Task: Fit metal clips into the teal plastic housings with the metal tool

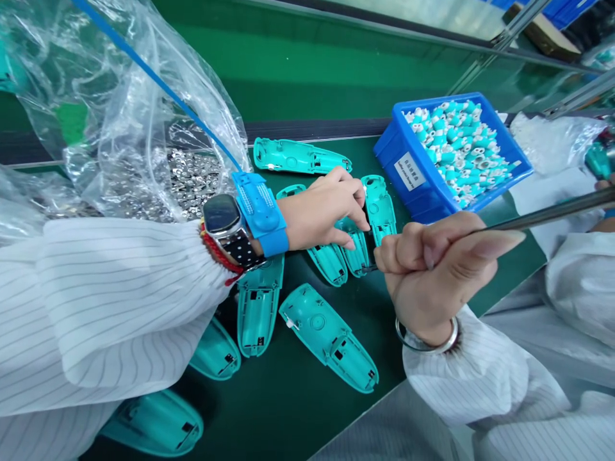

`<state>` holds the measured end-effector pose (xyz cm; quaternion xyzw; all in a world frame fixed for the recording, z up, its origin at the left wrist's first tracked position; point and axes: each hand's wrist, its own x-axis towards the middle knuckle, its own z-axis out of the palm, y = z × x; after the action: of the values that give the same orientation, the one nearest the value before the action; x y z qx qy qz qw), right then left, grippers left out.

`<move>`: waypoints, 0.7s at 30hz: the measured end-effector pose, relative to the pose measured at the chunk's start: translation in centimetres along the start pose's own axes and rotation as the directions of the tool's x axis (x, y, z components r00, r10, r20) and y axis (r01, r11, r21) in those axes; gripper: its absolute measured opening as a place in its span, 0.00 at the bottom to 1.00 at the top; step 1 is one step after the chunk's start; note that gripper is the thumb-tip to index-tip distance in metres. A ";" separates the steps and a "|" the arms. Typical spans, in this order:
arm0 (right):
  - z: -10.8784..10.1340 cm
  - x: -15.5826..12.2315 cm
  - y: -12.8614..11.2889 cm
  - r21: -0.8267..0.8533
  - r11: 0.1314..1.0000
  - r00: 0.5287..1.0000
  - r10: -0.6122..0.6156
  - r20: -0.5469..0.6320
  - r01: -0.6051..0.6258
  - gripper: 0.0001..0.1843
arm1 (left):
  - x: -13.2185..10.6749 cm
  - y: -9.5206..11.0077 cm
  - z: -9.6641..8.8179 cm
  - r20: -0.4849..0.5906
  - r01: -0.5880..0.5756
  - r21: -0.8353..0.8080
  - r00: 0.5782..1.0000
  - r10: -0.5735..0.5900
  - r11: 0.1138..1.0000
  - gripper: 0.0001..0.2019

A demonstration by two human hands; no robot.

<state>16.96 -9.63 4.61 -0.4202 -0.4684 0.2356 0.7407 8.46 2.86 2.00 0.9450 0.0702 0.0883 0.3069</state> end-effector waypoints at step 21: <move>-3.0 1.1 -0.1 -0.029 0.998 0.982 -0.062 -0.177 0.057 0.22 | 1.6 1.9 -0.6 0.084 -0.051 0.179 0.996 0.036 0.983 0.16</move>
<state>20.15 -10.06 4.67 -0.4342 -0.4156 0.1694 0.7811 10.05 2.05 3.82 0.9730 0.0450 0.0502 0.2206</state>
